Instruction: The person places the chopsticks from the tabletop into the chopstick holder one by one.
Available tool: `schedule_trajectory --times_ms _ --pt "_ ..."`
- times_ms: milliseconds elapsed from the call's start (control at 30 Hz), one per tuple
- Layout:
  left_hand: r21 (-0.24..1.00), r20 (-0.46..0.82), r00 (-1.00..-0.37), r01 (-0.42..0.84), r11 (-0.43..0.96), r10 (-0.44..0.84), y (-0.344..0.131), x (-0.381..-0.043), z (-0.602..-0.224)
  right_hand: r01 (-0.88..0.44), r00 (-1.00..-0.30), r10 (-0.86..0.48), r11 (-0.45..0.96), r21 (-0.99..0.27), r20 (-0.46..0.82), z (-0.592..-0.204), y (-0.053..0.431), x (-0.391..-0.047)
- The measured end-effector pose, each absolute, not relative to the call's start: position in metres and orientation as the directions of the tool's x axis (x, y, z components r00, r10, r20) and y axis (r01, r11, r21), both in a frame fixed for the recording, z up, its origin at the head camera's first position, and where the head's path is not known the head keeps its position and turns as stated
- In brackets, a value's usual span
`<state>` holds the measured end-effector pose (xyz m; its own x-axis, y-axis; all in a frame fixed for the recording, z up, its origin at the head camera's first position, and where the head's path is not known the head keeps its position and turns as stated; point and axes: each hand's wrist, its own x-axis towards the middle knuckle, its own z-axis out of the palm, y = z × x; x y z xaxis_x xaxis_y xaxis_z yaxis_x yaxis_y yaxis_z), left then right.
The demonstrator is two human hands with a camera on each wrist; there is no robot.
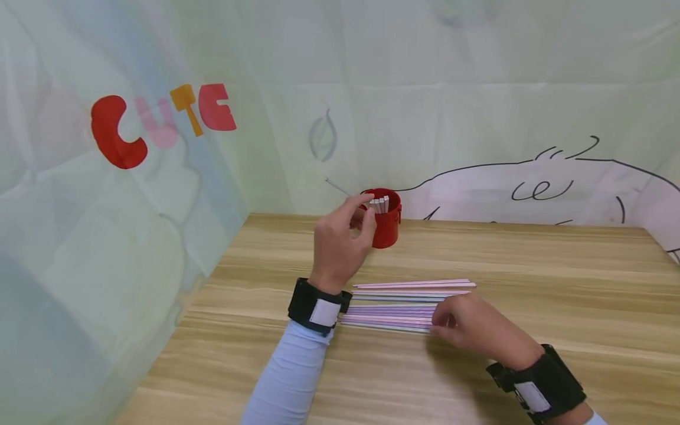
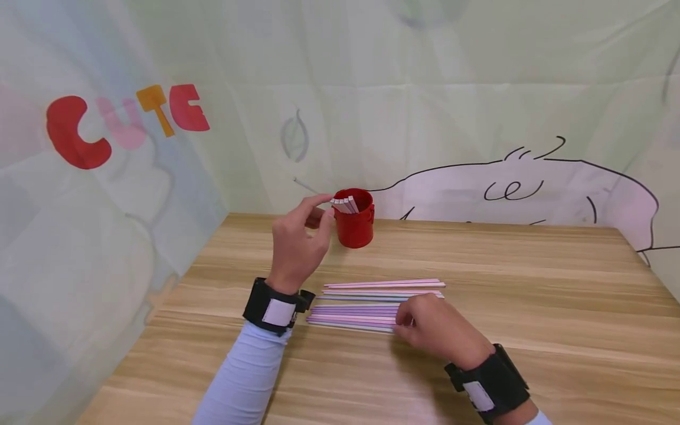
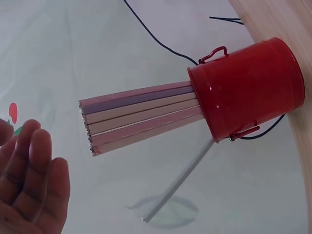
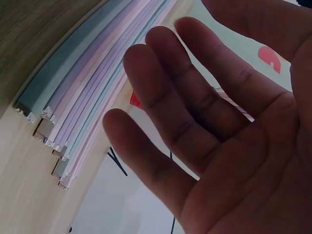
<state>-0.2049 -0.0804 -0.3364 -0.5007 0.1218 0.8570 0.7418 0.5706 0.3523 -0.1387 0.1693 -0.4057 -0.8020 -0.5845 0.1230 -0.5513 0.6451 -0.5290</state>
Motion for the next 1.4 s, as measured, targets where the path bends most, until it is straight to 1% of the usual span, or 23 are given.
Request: schedule_trajectory --times_ms 200,467,633,800,1033,1233,1400 --pt "0.299 0.852 -0.483 0.766 0.568 0.203 -0.073 -0.201 -0.336 -0.546 -0.795 -0.601 0.645 -0.535 0.086 -0.408 0.171 -0.138" --pt "0.254 0.804 -0.504 0.771 0.584 0.317 -0.064 -0.198 -0.339 -0.502 -0.815 -0.579 0.683 -0.531 0.026 -0.412 0.174 -0.139" --pt "0.229 0.768 -0.514 0.777 0.586 0.383 -0.059 -0.197 -0.340 -0.492 -0.826 -0.564 0.702 -0.515 0.020 -0.414 0.175 -0.139" --pt "0.231 0.736 -0.536 0.774 0.590 0.414 -0.056 -0.196 -0.341 -0.501 -0.824 -0.566 0.705 -0.502 0.029 -0.416 0.176 -0.139" --pt "0.257 0.683 -0.573 0.769 0.585 0.453 -0.052 -0.193 -0.344 -0.456 -0.840 -0.541 0.734 -0.504 -0.028 -0.418 0.177 -0.140" --pt "0.274 0.664 -0.583 0.772 0.573 0.468 -0.050 -0.191 -0.345 -0.445 -0.837 -0.545 0.735 -0.512 -0.054 -0.418 0.178 -0.139" --pt "0.284 0.646 -0.589 0.775 0.564 0.485 -0.049 -0.190 -0.345 -0.452 -0.821 -0.567 0.719 -0.527 -0.070 -0.417 0.179 -0.139"
